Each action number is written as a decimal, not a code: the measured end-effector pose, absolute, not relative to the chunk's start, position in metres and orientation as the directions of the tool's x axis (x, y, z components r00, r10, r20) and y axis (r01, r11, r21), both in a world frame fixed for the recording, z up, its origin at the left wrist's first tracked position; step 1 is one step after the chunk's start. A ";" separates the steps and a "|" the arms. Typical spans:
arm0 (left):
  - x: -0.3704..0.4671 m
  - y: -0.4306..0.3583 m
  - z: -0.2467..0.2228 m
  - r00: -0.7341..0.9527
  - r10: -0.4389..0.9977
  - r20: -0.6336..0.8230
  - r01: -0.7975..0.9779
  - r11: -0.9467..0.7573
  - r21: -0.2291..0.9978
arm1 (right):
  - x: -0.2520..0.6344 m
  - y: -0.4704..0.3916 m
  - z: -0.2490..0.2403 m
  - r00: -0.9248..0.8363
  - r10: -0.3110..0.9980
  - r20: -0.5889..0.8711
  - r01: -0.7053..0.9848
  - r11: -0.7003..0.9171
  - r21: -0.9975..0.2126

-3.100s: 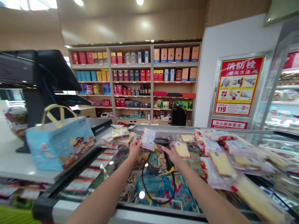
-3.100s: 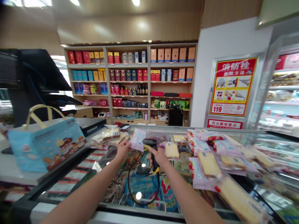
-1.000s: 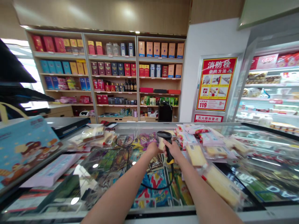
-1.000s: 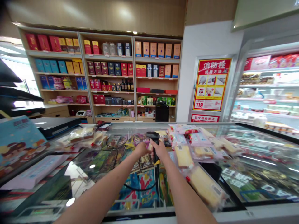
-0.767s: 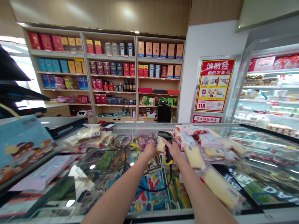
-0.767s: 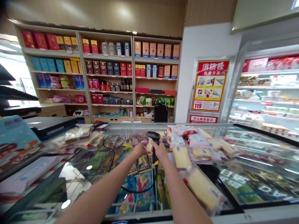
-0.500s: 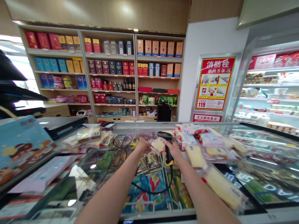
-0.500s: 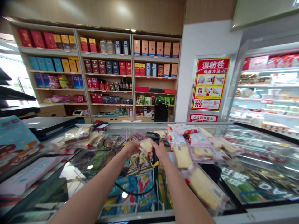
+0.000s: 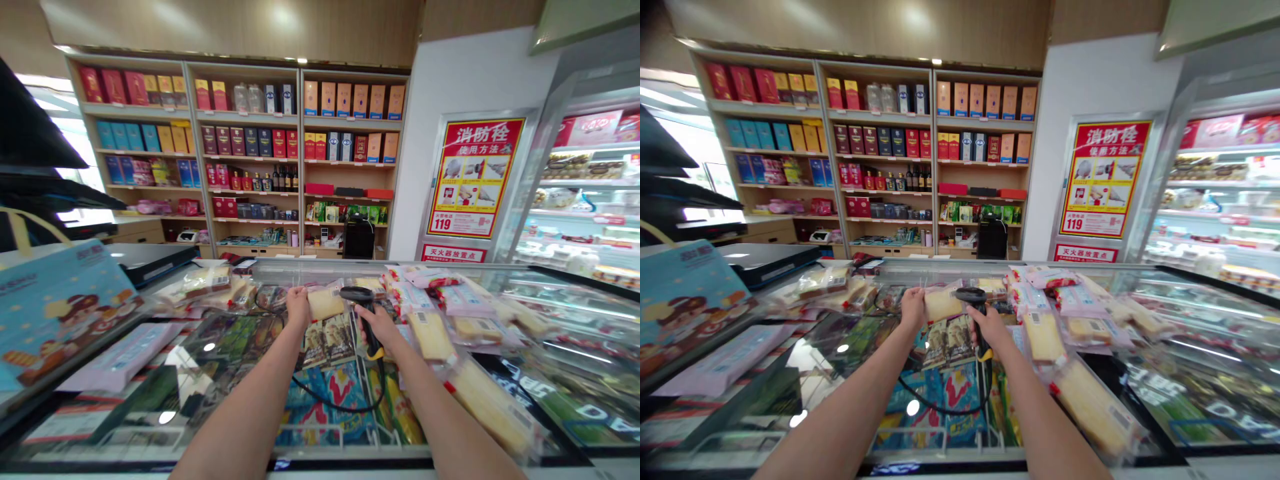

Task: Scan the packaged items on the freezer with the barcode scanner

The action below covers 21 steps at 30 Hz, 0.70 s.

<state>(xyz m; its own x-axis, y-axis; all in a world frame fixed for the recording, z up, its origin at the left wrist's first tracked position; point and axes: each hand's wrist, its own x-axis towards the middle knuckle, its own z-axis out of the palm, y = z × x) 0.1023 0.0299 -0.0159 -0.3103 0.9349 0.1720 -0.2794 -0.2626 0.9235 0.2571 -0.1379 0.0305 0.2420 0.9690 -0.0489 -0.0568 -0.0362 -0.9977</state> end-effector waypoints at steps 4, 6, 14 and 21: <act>0.105 0.030 -0.016 -0.296 0.947 0.125 -0.296 -0.216 0.931 | 0.256 -0.140 0.031 0.244 0.968 -0.060 -0.029 -0.055 -0.998; 0.105 0.028 -0.014 -0.284 0.953 0.109 -0.310 -0.199 0.929 | 0.255 -0.140 0.030 0.233 0.971 -0.062 -0.016 -0.060 -0.998; 0.105 0.019 -0.008 -0.284 0.956 0.070 -0.363 -0.175 0.915 | 0.255 -0.140 0.028 0.210 0.976 -0.054 -0.038 -0.047 -0.998; 0.106 0.018 -0.008 -0.293 0.953 0.074 -0.391 -0.190 0.901 | 0.258 -0.136 0.021 0.193 0.981 -0.021 -0.038 -0.014 -0.999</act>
<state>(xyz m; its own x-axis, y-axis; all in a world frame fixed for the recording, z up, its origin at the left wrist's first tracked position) 0.1055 0.0180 -0.0079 -0.2931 0.9532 0.0741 -0.3905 -0.1901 0.9008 0.2578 -0.1357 0.0208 0.1930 0.9810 -0.0210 -0.0376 -0.0140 -0.9992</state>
